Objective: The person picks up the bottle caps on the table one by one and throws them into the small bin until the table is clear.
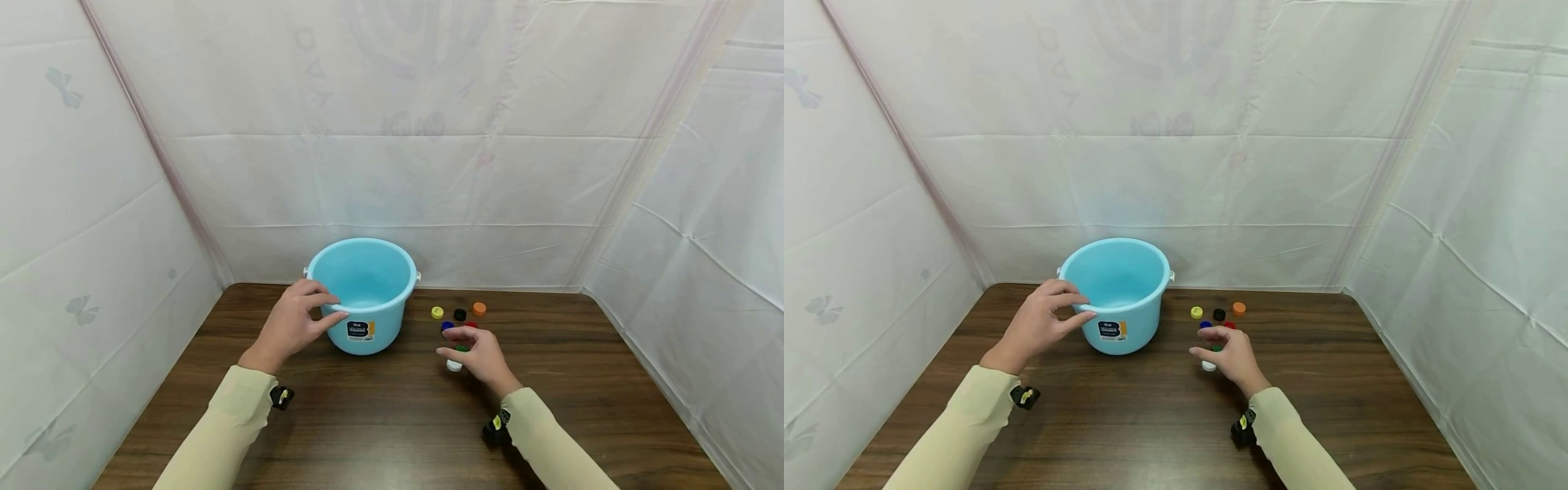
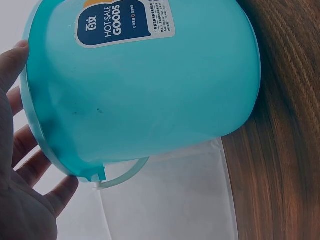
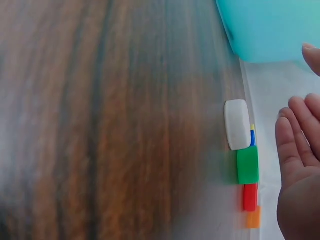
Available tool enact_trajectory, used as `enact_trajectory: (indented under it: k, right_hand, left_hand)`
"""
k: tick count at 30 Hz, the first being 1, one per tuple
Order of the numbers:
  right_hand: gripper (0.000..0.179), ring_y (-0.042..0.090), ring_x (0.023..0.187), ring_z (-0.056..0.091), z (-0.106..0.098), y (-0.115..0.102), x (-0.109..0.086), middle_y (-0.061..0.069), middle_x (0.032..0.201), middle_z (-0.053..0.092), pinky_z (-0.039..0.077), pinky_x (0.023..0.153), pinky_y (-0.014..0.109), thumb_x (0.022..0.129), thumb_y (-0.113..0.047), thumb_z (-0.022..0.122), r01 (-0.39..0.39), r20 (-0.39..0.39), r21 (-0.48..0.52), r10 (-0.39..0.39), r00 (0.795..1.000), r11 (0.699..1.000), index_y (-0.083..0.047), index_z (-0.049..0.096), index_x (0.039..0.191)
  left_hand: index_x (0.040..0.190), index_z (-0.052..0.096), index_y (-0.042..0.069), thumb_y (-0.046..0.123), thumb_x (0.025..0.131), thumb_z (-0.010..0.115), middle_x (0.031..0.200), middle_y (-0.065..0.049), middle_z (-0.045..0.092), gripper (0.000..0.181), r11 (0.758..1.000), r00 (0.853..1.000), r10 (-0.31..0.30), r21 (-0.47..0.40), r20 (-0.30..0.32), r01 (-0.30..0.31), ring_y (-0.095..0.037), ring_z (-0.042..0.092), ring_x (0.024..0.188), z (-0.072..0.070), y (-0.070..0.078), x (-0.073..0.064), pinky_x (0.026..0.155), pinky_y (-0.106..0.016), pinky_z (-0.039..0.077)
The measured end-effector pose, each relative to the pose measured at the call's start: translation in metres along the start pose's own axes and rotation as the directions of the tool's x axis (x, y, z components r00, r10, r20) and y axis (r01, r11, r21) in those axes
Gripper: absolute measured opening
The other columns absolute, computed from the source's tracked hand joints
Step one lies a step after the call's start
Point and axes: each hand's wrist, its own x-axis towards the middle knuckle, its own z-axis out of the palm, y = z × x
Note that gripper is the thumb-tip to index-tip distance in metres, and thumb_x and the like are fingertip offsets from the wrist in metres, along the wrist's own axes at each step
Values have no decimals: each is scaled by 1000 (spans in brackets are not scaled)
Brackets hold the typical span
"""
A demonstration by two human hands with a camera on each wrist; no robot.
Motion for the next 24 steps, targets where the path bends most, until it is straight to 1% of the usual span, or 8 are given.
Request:
enact_trajectory:
  k: [5,10,15,19,24]
  right_hand:
    - [45,24,108,73,-2,4,-2,6,116,77,60,94,40,80,-33,89,-1,17,-54,2,1000,999,-6,77,114]
    - [44,24,105,73,-5,7,-3,9,116,77,60,91,35,80,-32,90,11,26,-77,-9,1000,997,-7,77,113]
    - [42,25,103,73,-8,8,-6,9,114,77,61,88,33,80,-29,90,37,27,-117,-34,999,992,-6,77,113]
    - [40,24,102,74,-9,10,-8,7,112,78,61,86,31,80,-28,90,43,23,-153,-40,999,987,-8,78,113]
    - [38,23,101,74,-10,13,-10,6,109,78,61,85,33,81,-28,90,56,22,-184,-53,998,981,-9,78,112]
  left_hand:
    - [93,81,13,28,78,91,95,-1,69,23,1000,1000,-3,-2,-4,3,-21,59,96,0,0,0,89,-48,55]
    - [93,81,13,28,78,91,95,-1,68,23,1000,1000,0,-8,-9,0,-21,58,96,1,0,0,87,-47,55]
    - [93,81,12,28,79,91,95,-1,69,23,1000,1000,-6,-17,-8,6,-20,58,96,1,0,-1,87,-47,54]
    - [94,81,12,29,79,90,96,-1,69,24,1000,1000,-12,-14,-1,12,-21,59,97,2,-1,-1,88,-47,55]
    - [94,81,11,28,79,91,96,-2,69,25,1000,1000,-12,-9,-2,12,-22,59,96,2,-1,-1,87,-48,55]
